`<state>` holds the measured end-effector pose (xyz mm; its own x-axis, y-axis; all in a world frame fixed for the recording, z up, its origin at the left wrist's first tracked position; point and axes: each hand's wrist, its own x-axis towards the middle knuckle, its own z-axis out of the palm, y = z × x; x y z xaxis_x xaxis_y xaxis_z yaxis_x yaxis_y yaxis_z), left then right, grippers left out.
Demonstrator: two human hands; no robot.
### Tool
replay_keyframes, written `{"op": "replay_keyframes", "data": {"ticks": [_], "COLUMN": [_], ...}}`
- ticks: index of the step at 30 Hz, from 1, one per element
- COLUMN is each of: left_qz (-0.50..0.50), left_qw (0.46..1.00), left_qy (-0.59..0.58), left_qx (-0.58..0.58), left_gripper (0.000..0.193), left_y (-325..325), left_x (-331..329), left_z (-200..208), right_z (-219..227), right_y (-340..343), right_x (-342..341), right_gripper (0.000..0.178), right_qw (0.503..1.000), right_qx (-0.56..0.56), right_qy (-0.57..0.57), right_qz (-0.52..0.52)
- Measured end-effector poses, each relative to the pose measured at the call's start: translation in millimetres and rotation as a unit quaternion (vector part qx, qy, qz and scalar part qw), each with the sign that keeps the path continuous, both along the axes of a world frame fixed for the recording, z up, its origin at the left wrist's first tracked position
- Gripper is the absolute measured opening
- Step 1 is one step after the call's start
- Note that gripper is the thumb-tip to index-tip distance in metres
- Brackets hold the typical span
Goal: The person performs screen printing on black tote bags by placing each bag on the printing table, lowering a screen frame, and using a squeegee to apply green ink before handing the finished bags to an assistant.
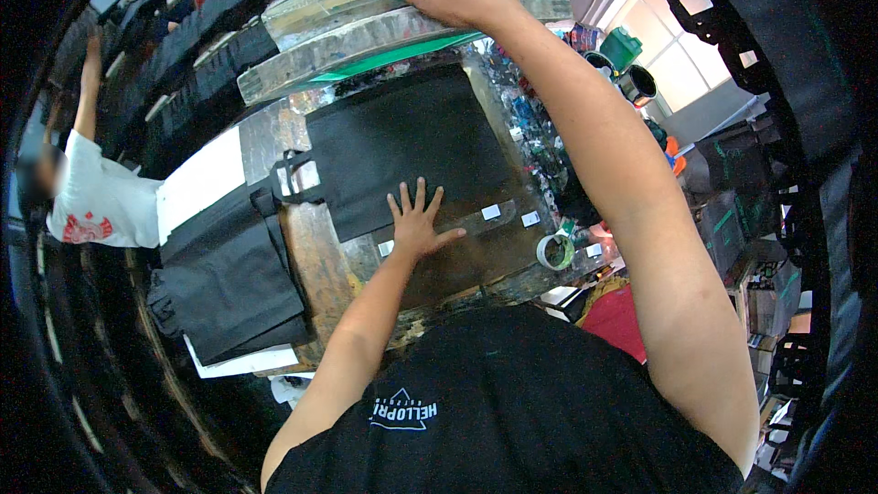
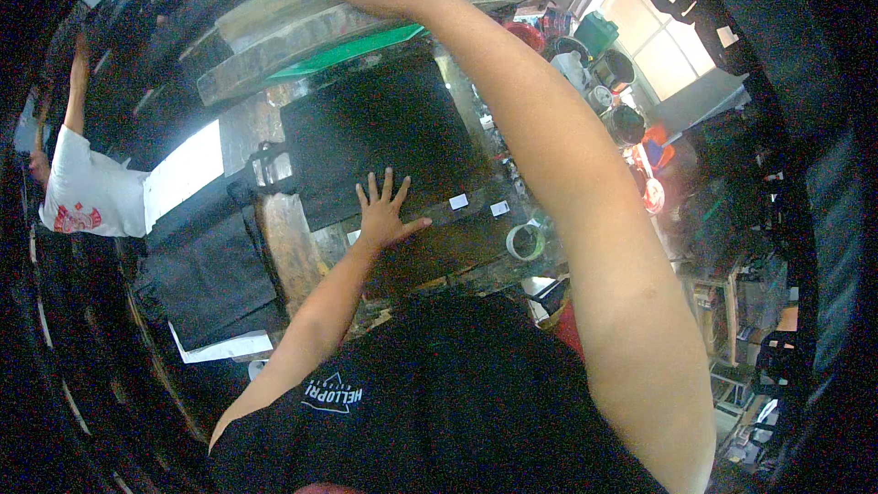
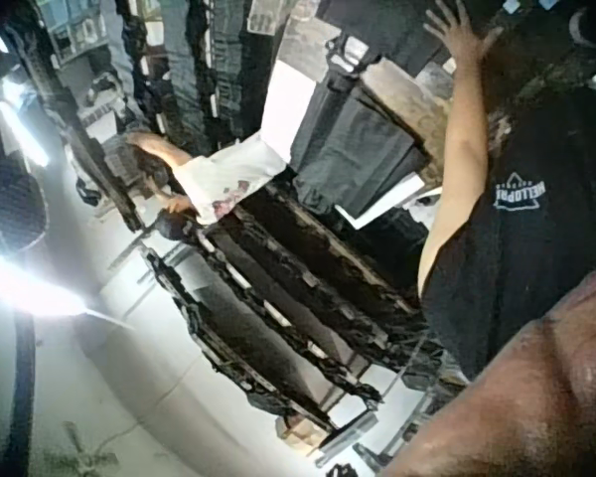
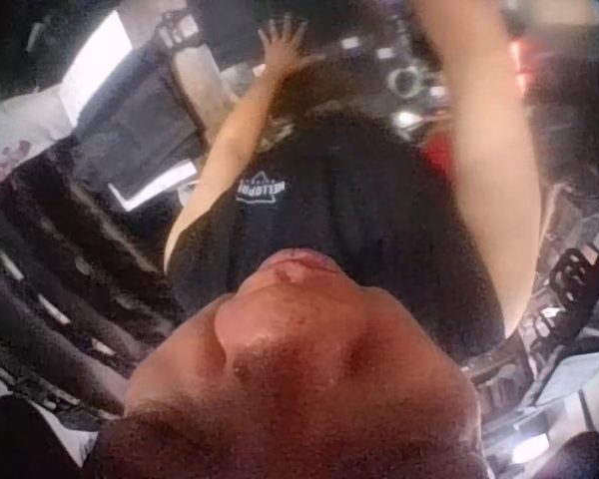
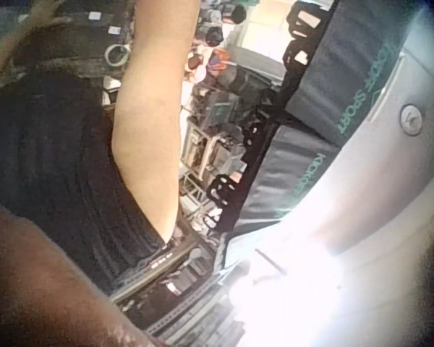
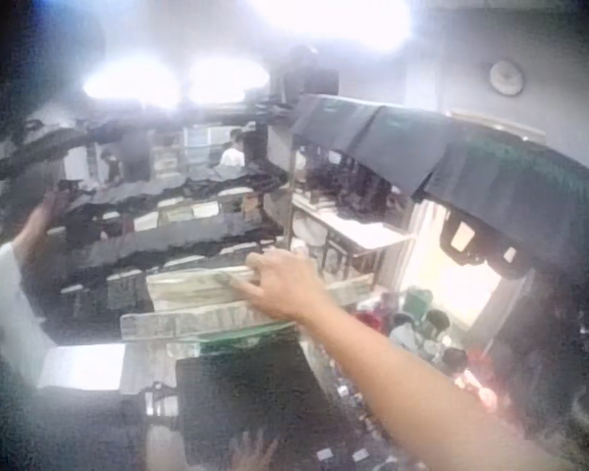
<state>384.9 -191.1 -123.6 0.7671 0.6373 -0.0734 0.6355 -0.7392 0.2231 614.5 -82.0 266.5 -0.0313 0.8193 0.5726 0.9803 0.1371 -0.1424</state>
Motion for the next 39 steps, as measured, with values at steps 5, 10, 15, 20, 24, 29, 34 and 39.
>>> {"op": "replay_keyframes", "data": {"ticks": [5, 10, 15, 20, 24, 29, 34, 39], "left_qz": [-0.01, -0.021, -0.024, -0.043, -0.023, -0.037, -0.061, -0.095], "left_qw": [1.0, 0.999, 0.998, 0.996, 0.992, 0.994, 0.994, 0.994], "left_qy": [0.002, -0.037, -0.065, -0.077, -0.12, -0.098, -0.089, -0.04], "left_qx": [0.001, 0.017, 0.006, 0.019, 0.036, 0.031, 0.017, -0.035], "left_gripper": [0.116, 0.116, 0.119, 0.119, 0.12, 0.123, 0.125, 0.118], "left_y": [-22, -39, -46, -52, -63, -72, -82, -103], "left_x": [20, 15, 11, 15, 6, 15, 14, 5], "left_z": [1, -8, -8, -2, -16, -17, -19, -6], "right_z": [3, -7, -17, -17, -21, -10, -18, -22], "right_y": [-7, -2, 2, -7, 2, -11, -13, -18], "right_x": [-1, 1, 3, 16, 5, 3, 5, 1], "right_gripper": [0.074, 0.069, 0.063, 0.055, 0.052, 0.045, 0.045, 0.047], "right_qw": [1.0, 0.999, 0.994, 0.995, 0.997, 0.996, 0.998, 0.998], "right_qx": [-0.014, 0.015, 0.012, 0.0, 0.013, -0.029, 0.004, -0.005], "right_qy": [-0.019, -0.048, -0.104, -0.093, -0.07, -0.078, -0.069, -0.066], "right_qz": [-0.005, -0.013, -0.038, -0.037, -0.004, -0.029, -0.01, -0.019]}}
